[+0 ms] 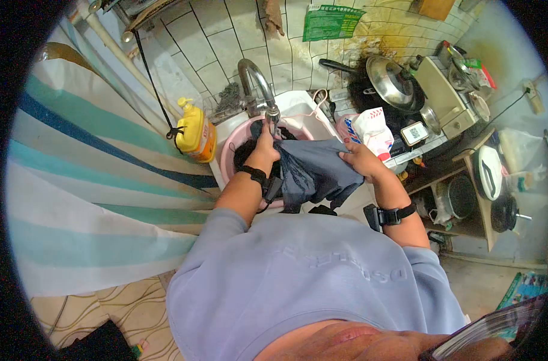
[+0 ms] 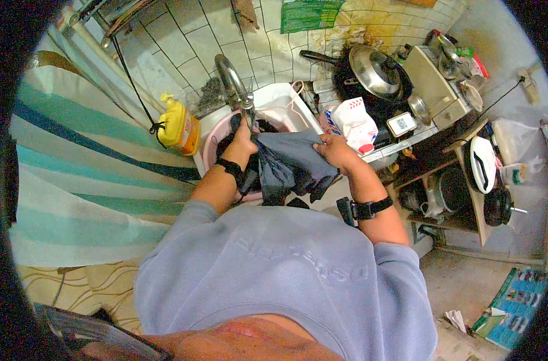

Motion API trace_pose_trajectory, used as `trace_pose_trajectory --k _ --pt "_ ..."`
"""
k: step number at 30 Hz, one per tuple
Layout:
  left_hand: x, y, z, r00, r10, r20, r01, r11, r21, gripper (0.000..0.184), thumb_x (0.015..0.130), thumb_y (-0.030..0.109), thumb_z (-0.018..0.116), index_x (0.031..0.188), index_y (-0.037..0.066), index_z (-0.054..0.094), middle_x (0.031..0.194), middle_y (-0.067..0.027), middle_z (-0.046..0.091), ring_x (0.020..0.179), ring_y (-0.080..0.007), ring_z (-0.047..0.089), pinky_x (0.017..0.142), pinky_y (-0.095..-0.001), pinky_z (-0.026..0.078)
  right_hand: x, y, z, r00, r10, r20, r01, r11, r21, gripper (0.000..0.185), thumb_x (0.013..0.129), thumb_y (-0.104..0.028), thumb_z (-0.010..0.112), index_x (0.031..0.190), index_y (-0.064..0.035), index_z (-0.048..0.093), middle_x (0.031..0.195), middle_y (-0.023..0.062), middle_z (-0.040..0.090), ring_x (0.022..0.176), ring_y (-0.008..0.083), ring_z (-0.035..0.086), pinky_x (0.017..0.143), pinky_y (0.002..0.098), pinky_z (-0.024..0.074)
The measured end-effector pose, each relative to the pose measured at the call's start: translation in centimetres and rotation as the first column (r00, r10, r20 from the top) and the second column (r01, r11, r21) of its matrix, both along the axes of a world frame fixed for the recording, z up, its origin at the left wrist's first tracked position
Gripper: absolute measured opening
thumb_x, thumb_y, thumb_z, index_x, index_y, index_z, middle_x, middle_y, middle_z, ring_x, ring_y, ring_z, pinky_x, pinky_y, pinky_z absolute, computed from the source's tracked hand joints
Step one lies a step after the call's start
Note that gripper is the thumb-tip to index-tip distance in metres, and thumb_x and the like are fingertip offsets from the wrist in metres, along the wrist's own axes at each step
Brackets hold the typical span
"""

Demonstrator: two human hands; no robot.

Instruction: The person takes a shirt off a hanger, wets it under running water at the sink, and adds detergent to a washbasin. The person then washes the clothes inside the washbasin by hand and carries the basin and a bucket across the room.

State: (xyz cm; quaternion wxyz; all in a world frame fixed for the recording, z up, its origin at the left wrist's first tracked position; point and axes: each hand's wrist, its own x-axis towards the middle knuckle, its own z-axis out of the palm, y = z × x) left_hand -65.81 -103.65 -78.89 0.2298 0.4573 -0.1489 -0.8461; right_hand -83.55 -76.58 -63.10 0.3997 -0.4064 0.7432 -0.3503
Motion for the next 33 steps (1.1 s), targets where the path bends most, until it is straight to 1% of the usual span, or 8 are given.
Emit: trace_pose_trajectory --k 5,15,21,23,25,29,31,33 --pt "0.3 1.6 3.0 0.926 0.173 -0.336 -0.163 0.985 0.059 0.041 0.091 0.043 0.051 0.11 0.008 0.059 0.107 -0.008 0.063 0.092 -0.0271 0.062 0.085 -0.0445 0.047 -0.1 0.3 1.4 0.998 -0.005 0.056 0.007 0.999 -0.035 0.022 0.085 -0.017 0.06 0.092 0.0037 0.061 0.075 0.0106 0.062 0.069 0.0185 0.054 0.065 0.0348 0.0452" --pt "0.5 2.3 -0.3 0.901 0.4 -0.169 -0.404 0.915 0.012 0.027 0.089 0.027 0.057 0.109 0.008 0.058 0.105 -0.0101 0.063 0.091 -0.0286 0.062 0.083 -0.0463 0.049 0.0 0.2 -0.2 0.997 -0.056 0.048 0.06 0.995 -0.08 0.022 0.084 -0.014 0.06 0.093 0.0058 0.06 0.079 0.0144 0.061 0.071 0.0216 0.054 0.066 0.0341 0.0447" --pt "0.4 1.4 2.0 0.983 0.181 -0.038 -0.178 0.982 0.058 0.045 0.091 0.046 0.048 0.117 0.01 0.055 0.117 -0.0091 0.059 0.105 -0.0285 0.057 0.086 -0.0494 0.046 0.5 0.3 2.7 0.995 -0.043 0.091 0.033 0.994 0.108 0.033 0.09 -0.012 0.053 0.12 0.0011 0.052 0.093 0.0067 0.062 0.077 0.0152 0.059 0.069 0.0287 0.048" --pt "0.9 2.2 3.8 0.956 -0.05 -0.29 0.07 0.996 0.057 0.055 0.089 0.055 0.044 0.123 0.011 0.051 0.123 -0.0091 0.055 0.112 -0.0267 0.053 0.092 -0.0471 0.042 0.8 0.0 4.2 0.915 -0.225 0.334 0.222 0.974 0.048 0.031 0.09 -0.014 0.052 0.118 0.0001 0.053 0.094 0.008 0.063 0.077 0.0162 0.06 0.069 0.0292 0.0486" --pt "1.1 3.0 2.1 0.931 -0.135 -0.34 0.084 0.984 -0.16 0.06 0.088 0.055 0.047 0.129 0.011 0.047 0.127 -0.009 0.053 0.118 -0.026 0.049 0.097 -0.0457 0.037 -0.3 -0.7 4.2 0.927 -0.236 0.291 0.226 0.972 0.068 0.028 0.09 -0.016 0.052 0.114 -0.0007 0.054 0.093 0.0089 0.063 0.076 0.0167 0.061 0.069 0.0292 0.049" --pt "1.4 4.1 0.0 0.914 -0.401 -0.061 0.388 0.909 -0.154 0.081 0.08 0.057 0.06 0.137 0.005 0.034 0.14 -0.0131 0.038 0.128 -0.0289 0.036 0.104 -0.0471 0.028 0.2 -1.2 6.0 0.811 -0.289 0.509 0.364 0.93 -0.051 0.022 0.09 -0.014 0.054 0.106 0.001 0.058 0.086 0.0069 0.063 0.071 0.016 0.059 0.066 0.0288 0.0479" --pt "2.2 4.8 -0.2 0.732 -0.502 0.46 0.653 0.71 -0.265 0.09 0.073 0.053 0.069 0.138 0.003 0.032 0.142 -0.0171 0.033 0.131 -0.0298 0.032 0.105 -0.0473 0.025 0.2 -1.3 6.2 0.855 -0.276 0.439 0.331 0.942 -0.051 0.021 0.09 -0.014 0.055 0.105 0.0007 0.059 0.085 0.0062 0.064 0.071 0.0148 0.059 0.066 0.0281 0.0477" --pt "3.2 4.9 -1.0 0.693 -0.525 0.494 0.706 0.631 -0.321 0.088 0.072 0.046 0.072 0.137 0.002 0.032 0.138 -0.0179 0.038 0.127 -0.0298 0.037 0.102 -0.0446 0.029 0.3 -1.1 6.3 0.858 -0.264 0.442 0.319 0.946 -0.056 0.021 0.09 -0.014 0.055 0.105 0.0005 0.059 0.086 0.0058 0.064 0.071 0.0141 0.059 0.065 0.0281 0.0477"
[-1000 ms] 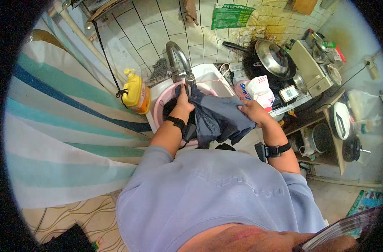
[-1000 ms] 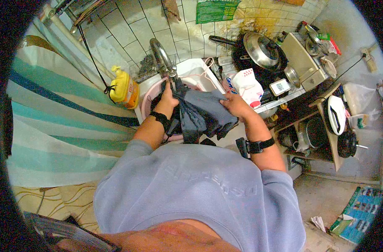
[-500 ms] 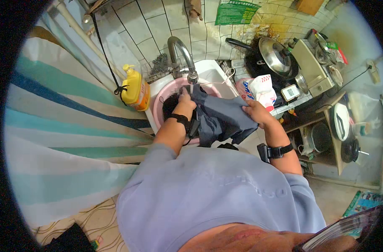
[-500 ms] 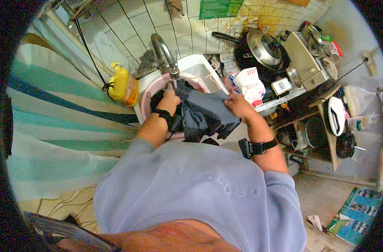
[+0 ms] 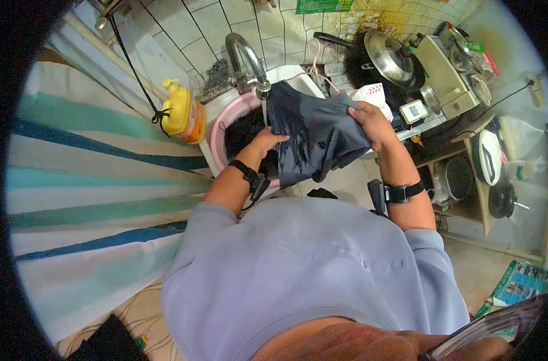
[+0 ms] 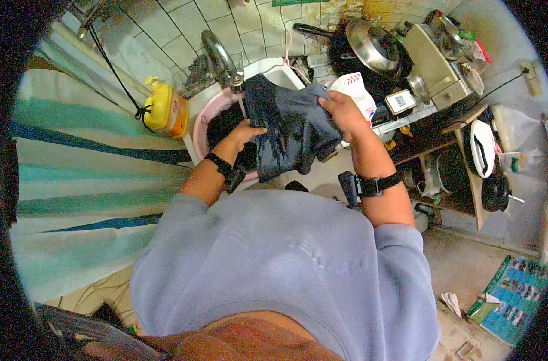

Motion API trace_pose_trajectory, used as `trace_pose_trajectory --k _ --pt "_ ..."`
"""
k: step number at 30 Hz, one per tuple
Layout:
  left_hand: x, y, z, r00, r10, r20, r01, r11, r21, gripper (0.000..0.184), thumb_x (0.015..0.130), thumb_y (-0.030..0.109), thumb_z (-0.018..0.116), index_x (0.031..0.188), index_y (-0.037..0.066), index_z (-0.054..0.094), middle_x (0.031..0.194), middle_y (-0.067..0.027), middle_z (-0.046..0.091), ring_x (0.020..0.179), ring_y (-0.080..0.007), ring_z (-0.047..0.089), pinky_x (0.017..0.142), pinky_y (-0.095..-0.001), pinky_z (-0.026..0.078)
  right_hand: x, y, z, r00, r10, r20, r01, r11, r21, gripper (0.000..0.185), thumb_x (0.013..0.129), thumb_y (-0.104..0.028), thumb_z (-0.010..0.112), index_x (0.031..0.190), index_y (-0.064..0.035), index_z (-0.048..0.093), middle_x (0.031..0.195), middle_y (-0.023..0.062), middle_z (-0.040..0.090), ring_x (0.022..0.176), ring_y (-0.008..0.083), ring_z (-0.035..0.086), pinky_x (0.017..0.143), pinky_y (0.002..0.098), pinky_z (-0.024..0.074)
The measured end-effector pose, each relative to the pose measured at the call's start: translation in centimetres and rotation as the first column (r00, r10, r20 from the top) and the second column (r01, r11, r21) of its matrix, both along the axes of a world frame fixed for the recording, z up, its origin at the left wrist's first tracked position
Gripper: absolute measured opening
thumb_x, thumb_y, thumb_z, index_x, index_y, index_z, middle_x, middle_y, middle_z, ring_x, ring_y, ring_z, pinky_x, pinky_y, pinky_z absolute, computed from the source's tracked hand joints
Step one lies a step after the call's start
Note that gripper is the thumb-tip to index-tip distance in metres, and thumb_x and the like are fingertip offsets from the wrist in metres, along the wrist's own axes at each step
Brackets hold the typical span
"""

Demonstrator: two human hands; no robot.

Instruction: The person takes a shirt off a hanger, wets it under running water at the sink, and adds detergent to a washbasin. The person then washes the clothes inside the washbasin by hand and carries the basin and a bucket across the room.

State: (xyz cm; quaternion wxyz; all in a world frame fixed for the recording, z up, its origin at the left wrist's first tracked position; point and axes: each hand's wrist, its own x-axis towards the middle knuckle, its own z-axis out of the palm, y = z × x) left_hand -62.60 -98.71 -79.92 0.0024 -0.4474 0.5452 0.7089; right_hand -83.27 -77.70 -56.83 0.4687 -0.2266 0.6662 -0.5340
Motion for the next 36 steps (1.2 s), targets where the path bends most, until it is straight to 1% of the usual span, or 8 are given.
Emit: trace_pose_trajectory --k 6,9,13,18,20,32,34,36 --pt "1.4 2.3 2.7 0.985 0.084 0.151 0.022 0.806 -0.591 0.077 0.073 0.028 0.075 0.132 -0.002 0.035 0.122 -0.0182 0.052 0.109 -0.0289 0.053 0.09 -0.036 0.043 -1.1 0.9 2.3 0.995 0.101 0.018 -0.098 0.985 -0.139 0.023 0.091 -0.016 0.053 0.107 0.0001 0.058 0.09 0.0069 0.065 0.073 0.0143 0.06 0.07 0.0277 0.0485" --pt "1.1 4.9 3.5 0.916 0.264 -0.301 -0.36 0.873 -0.328 0.071 0.081 0.035 0.066 0.135 0.003 0.033 0.126 -0.0185 0.047 0.115 -0.0306 0.048 0.095 -0.0388 0.041 -1.0 1.4 4.5 0.988 0.116 0.107 -0.091 0.973 -0.213 0.025 0.091 -0.015 0.052 0.11 -0.0005 0.057 0.093 0.0073 0.065 0.076 0.0154 0.062 0.072 0.0277 0.0501" --pt "-0.2 7.6 2.7 0.916 0.283 -0.284 -0.392 0.779 -0.49 0.075 0.084 0.043 0.061 0.139 0.004 0.028 0.136 -0.0182 0.035 0.125 -0.0309 0.037 0.099 -0.0416 0.037 -1.1 2.2 6.0 0.978 0.155 0.139 -0.113 0.957 -0.266 0.027 0.091 -0.016 0.052 0.113 -0.0001 0.056 0.098 0.0088 0.065 0.079 0.0155 0.063 0.072 0.0275 0.0511" --pt "-1.8 11.4 2.2 0.81 0.341 -0.477 -0.275 0.94 0.204 0.095 0.075 0.053 0.067 0.141 0.003 0.02 0.14 -0.0227 0.022 0.13 -0.036 0.025 0.104 -0.0463 0.03 -1.4 3.3 6.7 0.968 0.194 0.158 -0.133 0.934 -0.332 0.028 0.091 -0.015 0.051 0.113 0.003 0.053 0.1 0.0106 0.064 0.08 0.015 0.064 0.074 0.0274 0.0526" --pt "-2.4 12.8 2.6 0.945 0.292 -0.148 -0.307 0.635 -0.709 0.107 0.068 0.052 0.074 0.14 -0.001 0.017 0.136 -0.028 0.026 0.126 -0.0404 0.03 0.104 -0.0457 0.029 -1.3 3.5 6.9 0.953 0.225 0.203 -0.127 0.904 -0.407 0.028 0.092 -0.016 0.049 0.113 0.0013 0.054 0.099 0.0108 0.064 0.082 0.0176 0.064 0.073 0.0299 0.0523" --pt "-5.7 16.8 4.2 0.957 0.13 0.259 0.197 0.362 -0.911 0.082 0.069 0.038 0.074 0.129 -0.005 0.036 0.125 -0.0229 0.049 0.121 -0.0384 0.041 0.097 -0.0416 0.036 -0.8 3.3 5.6 0.931 0.176 0.319 -0.014 0.892 -0.453 0.025 0.093 -0.015 0.047 0.111 0.0009 0.054 0.097 0.0114 0.064 0.079 0.0196 0.064 0.073 0.0327 0.0532" --pt "-6.6 15.7 3.4 0.973 0.083 0.215 0.172 0.357 -0.918 0.058 0.077 0.029 0.066 0.121 -0.004 0.046 0.121 -0.0227 0.051 0.117 -0.0387 0.045 0.095 -0.0438 0.037 -0.7 3.5 5.1 0.921 0.182 0.344 -0.008 0.892 -0.451 0.025 0.093 -0.015 0.047 0.111 0.001 0.054 0.097 0.0115 0.064 0.079 0.0198 0.064 0.073 0.0331 0.0531" --pt "-6.8 15.2 4.2 0.909 0.054 -0.413 -0.315 0.738 -0.596 0.042 0.082 0.02 0.06 0.115 -0.003 0.052 0.118 -0.0211 0.055 0.111 -0.0365 0.051 0.095 -0.0446 0.039 -0.4 3.6 5.2 0.941 0.088 0.327 0.058 0.909 -0.413 0.025 0.093 -0.015 0.046 0.111 0.0005 0.054 0.097 0.0118 0.064 0.079 0.0207 0.064 0.072 0.0341 0.0527"
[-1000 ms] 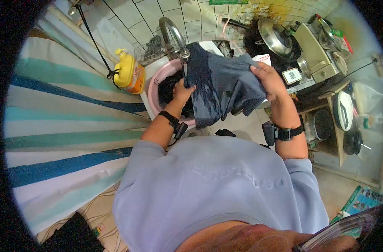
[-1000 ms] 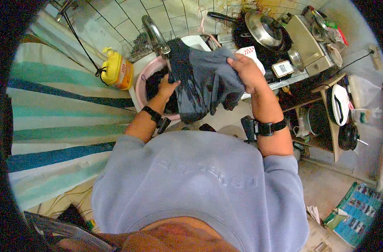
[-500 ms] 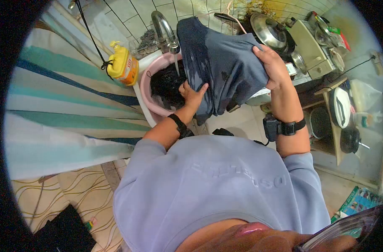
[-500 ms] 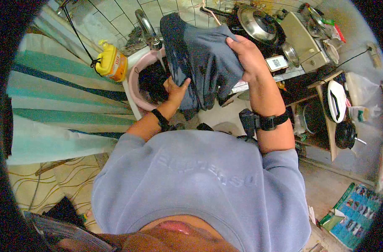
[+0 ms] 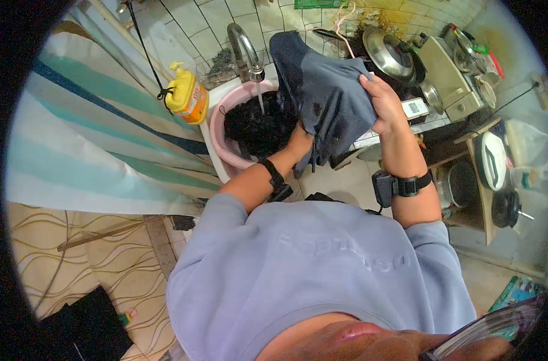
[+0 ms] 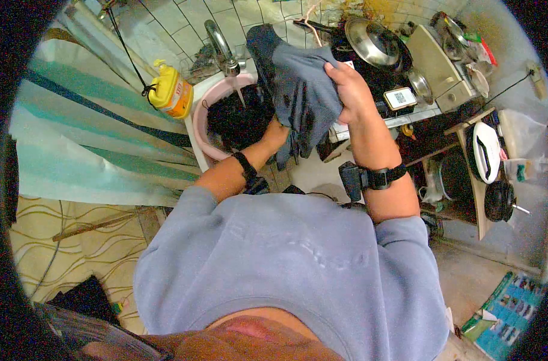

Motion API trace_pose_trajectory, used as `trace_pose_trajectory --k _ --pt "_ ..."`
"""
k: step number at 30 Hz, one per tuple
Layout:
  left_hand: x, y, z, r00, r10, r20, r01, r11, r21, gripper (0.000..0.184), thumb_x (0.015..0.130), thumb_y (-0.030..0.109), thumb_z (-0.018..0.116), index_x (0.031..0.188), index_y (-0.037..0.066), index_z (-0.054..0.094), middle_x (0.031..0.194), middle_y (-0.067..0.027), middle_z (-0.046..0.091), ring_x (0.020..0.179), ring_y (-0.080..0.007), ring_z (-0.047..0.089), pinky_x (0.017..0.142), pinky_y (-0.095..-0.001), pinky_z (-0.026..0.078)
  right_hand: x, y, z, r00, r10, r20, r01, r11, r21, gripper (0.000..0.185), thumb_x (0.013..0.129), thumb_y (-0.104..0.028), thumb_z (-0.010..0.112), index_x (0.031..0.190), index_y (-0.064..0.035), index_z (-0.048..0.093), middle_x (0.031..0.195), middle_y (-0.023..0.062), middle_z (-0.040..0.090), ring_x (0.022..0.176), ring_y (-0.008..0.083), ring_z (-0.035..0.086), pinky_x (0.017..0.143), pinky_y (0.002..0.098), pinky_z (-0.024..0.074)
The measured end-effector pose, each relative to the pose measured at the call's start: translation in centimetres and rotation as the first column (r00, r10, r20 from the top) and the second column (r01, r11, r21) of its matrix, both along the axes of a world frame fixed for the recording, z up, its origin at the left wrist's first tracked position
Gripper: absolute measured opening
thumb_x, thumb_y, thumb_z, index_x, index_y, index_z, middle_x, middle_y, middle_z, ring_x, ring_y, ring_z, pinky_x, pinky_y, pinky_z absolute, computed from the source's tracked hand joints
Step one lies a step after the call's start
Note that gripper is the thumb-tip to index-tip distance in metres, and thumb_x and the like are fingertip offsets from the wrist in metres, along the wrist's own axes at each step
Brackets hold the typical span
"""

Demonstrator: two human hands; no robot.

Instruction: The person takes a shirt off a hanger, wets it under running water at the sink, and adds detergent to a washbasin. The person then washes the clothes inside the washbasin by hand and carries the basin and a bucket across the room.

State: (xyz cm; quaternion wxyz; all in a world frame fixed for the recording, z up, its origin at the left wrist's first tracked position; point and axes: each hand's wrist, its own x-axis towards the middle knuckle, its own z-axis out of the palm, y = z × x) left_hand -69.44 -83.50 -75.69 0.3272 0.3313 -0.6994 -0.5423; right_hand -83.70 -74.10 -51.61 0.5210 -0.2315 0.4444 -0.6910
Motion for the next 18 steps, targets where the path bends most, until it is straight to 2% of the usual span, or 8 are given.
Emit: trace_pose_trajectory --k 1,3,6,8,9,13,16,18 --pt "0.3 -0.1 0.4 1.0 0.004 -0.004 -0.004 1.0 -0.005 0.042 0.082 0.02 0.06 0.115 -0.003 0.052 0.118 -0.0211 0.055 0.111 -0.0365 0.051 0.095 -0.0446 0.039 -0.2 0.0 -0.1 1.0 0.004 -0.004 -0.004 1.0 -0.005 0.025 0.093 -0.015 0.046 0.111 0.0005 0.054 0.097 0.0118 0.064 0.079 0.0207 0.064 0.072 0.0341 0.0527" --pt "2.9 1.3 9.3 0.952 0.074 -0.298 0.167 0.691 0.703 0.031 0.086 0.013 0.05 0.112 -0.002 0.055 0.116 -0.0175 0.057 0.106 -0.0338 0.055 0.096 -0.0453 0.04 -0.9 0.2 -0.8 1.0 -0.01 -0.029 0.011 0.999 0.032 0.027 0.094 -0.014 0.046 0.114 0.003 0.05 0.104 0.0128 0.061 0.085 0.0196 0.063 0.077 0.0327 0.0529" --pt "5.8 -4.8 5.7 0.765 0.179 -0.619 0.506 0.429 0.748 0.032 0.088 0.015 0.044 0.112 -0.003 0.054 0.116 -0.0165 0.058 0.107 -0.0323 0.055 0.099 -0.0449 0.039 -1.3 0.0 -1.6 1.0 -0.003 -0.018 0.004 0.998 0.057 0.027 0.094 -0.014 0.045 0.114 0.0031 0.05 0.103 0.0136 0.061 0.085 0.0202 0.063 0.076 0.0337 0.0529" --pt "7.8 -7.8 6.8 0.653 0.228 -0.723 0.521 0.557 0.646 0.036 0.088 0.018 0.039 0.111 -0.005 0.053 0.118 -0.0191 0.056 0.109 -0.0335 0.054 0.1 -0.0466 0.037 -1.4 -0.4 -2.7 1.0 -0.023 -0.019 0.024 0.997 0.075 0.027 0.094 -0.014 0.045 0.114 0.0032 0.05 0.103 0.0146 0.061 0.084 0.0212 0.063 0.076 0.0345 0.0529" --pt "8.9 -9.5 7.0 0.608 0.429 -0.668 0.504 0.443 0.742 0.036 0.083 0.013 0.04 0.11 -0.007 0.053 0.118 -0.02 0.056 0.11 -0.0345 0.052 0.101 -0.047 0.036 -1.4 -0.8 -3.6 1.0 -0.024 0.001 0.024 0.996 0.083 0.024 0.093 -0.014 0.046 0.111 0.0017 0.052 0.097 0.0128 0.062 0.082 0.022 0.063 0.074 0.0355 0.0527" --pt "10.2 -14.1 5.5 0.566 0.395 -0.723 0.511 0.521 0.684 0.036 0.075 0.003 0.048 0.11 -0.003 0.051 0.109 -0.0167 0.059 0.104 -0.0343 0.055 0.099 -0.0472 0.038 -0.6 -2.1 -5.1 0.999 -0.035 0.012 0.033 0.993 0.117 0.022 0.092 -0.015 0.049 0.107 -0.0003 0.055 0.094 0.012 0.064 0.079 0.0228 0.063 0.073 0.0364 0.052" --pt "9.9 -14.6 4.6 0.774 0.386 -0.502 0.329 0.432 0.84 0.034 0.072 -0.004 0.05 0.106 0.0 0.053 0.101 -0.014 0.06 0.094 -0.0325 0.059 0.089 -0.0441 0.046 0.1 -2.5 -5.0 1.0 0.009 0.019 -0.011 0.99 0.143 0.022 0.092 -0.016 0.049 0.107 -0.0004 0.056 0.096 0.0135 0.065 0.08 0.023 0.063 0.074 0.0351 0.0514" --pt "9.7 -12.9 3.9 0.891 0.209 -0.402 0.126 0.738 0.663 0.032 0.071 -0.008 0.051 0.102 0.0 0.054 0.096 -0.0124 0.06 0.086 -0.0306 0.061 0.077 -0.0382 0.051 0.5 -2.8 -5.0 0.997 0.059 -0.046 -0.053 0.99 0.134 0.026 0.092 -0.017 0.048 0.112 0.0006 0.052 0.1 0.0123 0.063 0.081 0.0201 0.063 0.074 0.033 0.0523"
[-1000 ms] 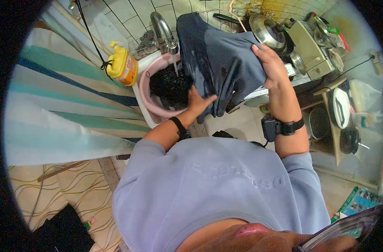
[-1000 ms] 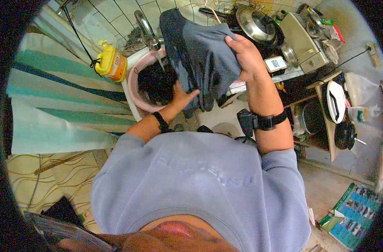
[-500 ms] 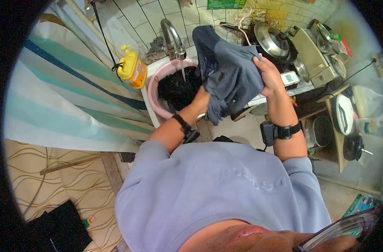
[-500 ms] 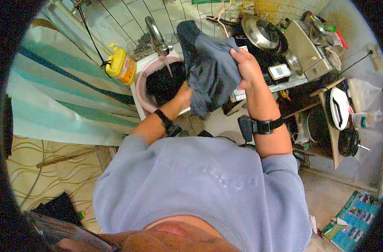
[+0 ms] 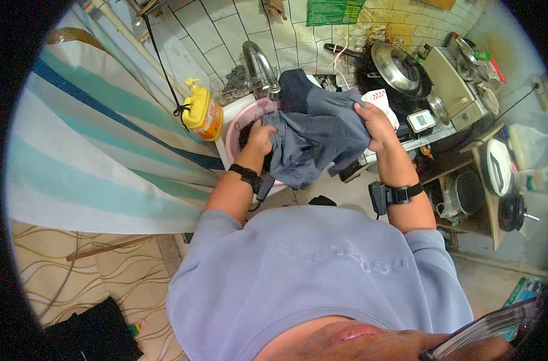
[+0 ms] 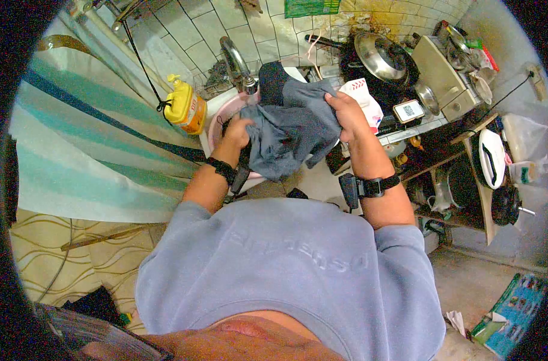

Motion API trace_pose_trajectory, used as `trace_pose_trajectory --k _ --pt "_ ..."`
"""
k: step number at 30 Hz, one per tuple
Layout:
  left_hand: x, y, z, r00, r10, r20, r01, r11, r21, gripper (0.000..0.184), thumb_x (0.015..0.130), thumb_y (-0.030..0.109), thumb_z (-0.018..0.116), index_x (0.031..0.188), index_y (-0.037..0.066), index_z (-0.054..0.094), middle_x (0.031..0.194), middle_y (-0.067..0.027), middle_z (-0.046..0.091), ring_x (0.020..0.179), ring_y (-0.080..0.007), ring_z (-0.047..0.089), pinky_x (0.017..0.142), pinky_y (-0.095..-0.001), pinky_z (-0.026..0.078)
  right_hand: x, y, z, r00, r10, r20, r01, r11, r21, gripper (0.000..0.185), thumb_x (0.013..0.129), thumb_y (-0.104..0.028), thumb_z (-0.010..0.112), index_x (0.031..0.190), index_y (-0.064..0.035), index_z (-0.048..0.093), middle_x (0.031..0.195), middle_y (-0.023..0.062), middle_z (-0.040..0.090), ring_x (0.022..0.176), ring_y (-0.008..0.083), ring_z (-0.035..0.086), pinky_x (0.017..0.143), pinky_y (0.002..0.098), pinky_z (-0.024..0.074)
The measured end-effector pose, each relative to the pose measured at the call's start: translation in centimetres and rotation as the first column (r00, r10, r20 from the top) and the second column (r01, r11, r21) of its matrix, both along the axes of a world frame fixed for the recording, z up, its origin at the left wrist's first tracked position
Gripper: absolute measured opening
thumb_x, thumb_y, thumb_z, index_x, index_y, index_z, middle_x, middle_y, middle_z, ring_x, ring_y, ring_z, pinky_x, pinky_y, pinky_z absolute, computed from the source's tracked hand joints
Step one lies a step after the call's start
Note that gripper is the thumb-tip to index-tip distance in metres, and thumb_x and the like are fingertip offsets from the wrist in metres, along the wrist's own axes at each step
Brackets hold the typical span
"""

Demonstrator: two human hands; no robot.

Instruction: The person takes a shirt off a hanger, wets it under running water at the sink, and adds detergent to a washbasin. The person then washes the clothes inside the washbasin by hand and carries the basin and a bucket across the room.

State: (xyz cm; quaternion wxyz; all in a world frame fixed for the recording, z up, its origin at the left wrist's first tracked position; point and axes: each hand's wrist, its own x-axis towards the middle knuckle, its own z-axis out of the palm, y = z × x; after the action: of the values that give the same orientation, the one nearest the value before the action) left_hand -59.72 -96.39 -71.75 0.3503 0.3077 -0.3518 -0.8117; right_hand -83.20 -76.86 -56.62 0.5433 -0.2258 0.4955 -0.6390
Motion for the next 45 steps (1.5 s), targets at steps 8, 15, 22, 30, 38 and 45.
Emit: trace_pose_trajectory --k 8,15,22,30,38,45 --pt "3.1 6.7 -1.9 0.186 0.251 0.95 0.932 0.26 -0.251 0.095 0.062 0.053 0.075 0.134 0.007 0.036 0.136 -0.021 0.035 0.124 -0.0354 0.038 0.099 -0.0461 0.034 -0.1 0.1 -0.6 0.986 -0.12 -0.118 0.134 0.984 0.121 0.024 0.091 -0.015 0.051 0.106 0.0023 0.056 0.09 0.0112 0.063 0.074 0.02 0.061 0.067 0.0317 0.0488" --pt "0.9 0.0 -3.9 0.724 0.215 0.655 0.26 0.795 -0.548 0.028 0.077 0.006 0.052 0.104 0.0 0.048 0.086 -0.0129 0.056 0.079 -0.0209 0.059 0.057 -0.0338 0.045 -0.4 -0.8 -1.9 0.993 -0.087 -0.076 0.094 0.991 0.093 0.024 0.09 -0.015 0.052 0.106 0.0021 0.057 0.092 0.0117 0.064 0.073 0.0192 0.062 0.067 0.0325 0.05" --pt "-0.8 -9.4 -9.2 0.986 -0.159 -0.045 0.163 0.884 0.439 0.038 0.093 0.037 0.038 0.11 0.006 0.052 0.108 -0.011 0.058 0.105 -0.0291 0.052 0.087 -0.0637 0.033 1.7 -1.5 -0.4 0.999 -0.021 -0.044 0.026 0.991 0.131 0.027 0.091 -0.015 0.052 0.113 0.0004 0.053 0.097 0.0116 0.064 0.08 0.0209 0.063 0.073 0.0337 0.052" --pt "-1.9 -6.1 -1.4 0.891 0.133 -0.434 0.057 0.916 0.397 0.028 0.093 0.026 0.041 0.105 0.007 0.057 0.108 -0.009 0.06 0.1 -0.0275 0.055 0.092 -0.0461 0.043 2.2 -1.8 -0.6 0.999 0.032 0.006 -0.032 0.992 0.121 0.025 0.092 -0.015 0.05 0.113 -0.0014 0.054 0.098 0.0102 0.064 0.081 0.0204 0.063 0.074 0.0344 0.0522" --pt "-1.7 -6.5 -5.2 0.927 -0.129 -0.352 0.282 0.859 0.427 0.024 0.09 0.029 0.048 0.096 0.01 0.062 0.099 -0.0089 0.064 0.087 -0.0279 0.06 0.083 -0.0425 0.048 0.8 -2.5 -3.2 0.994 0.081 -0.069 -0.065 0.975 0.214 0.024 0.091 -0.017 0.053 0.109 -0.0024 0.058 0.093 0.0084 0.065 0.076 0.0189 0.063 0.068 0.0338 0.0518" --pt "-1.6 -10.4 -13.9 0.991 0.084 0.108 -0.116 0.937 0.331 0.021 0.088 0.019 0.051 0.105 0.008 0.058 0.099 -0.0105 0.063 0.091 -0.0297 0.06 0.08 -0.0475 0.05 0.7 -2.6 -4.6 0.984 0.139 -0.112 -0.103 0.955 0.277 0.023 0.091 -0.019 0.053 0.106 -0.0026 0.059 0.091 0.0086 0.066 0.076 0.0185 0.063 0.069 0.0338 0.0514"
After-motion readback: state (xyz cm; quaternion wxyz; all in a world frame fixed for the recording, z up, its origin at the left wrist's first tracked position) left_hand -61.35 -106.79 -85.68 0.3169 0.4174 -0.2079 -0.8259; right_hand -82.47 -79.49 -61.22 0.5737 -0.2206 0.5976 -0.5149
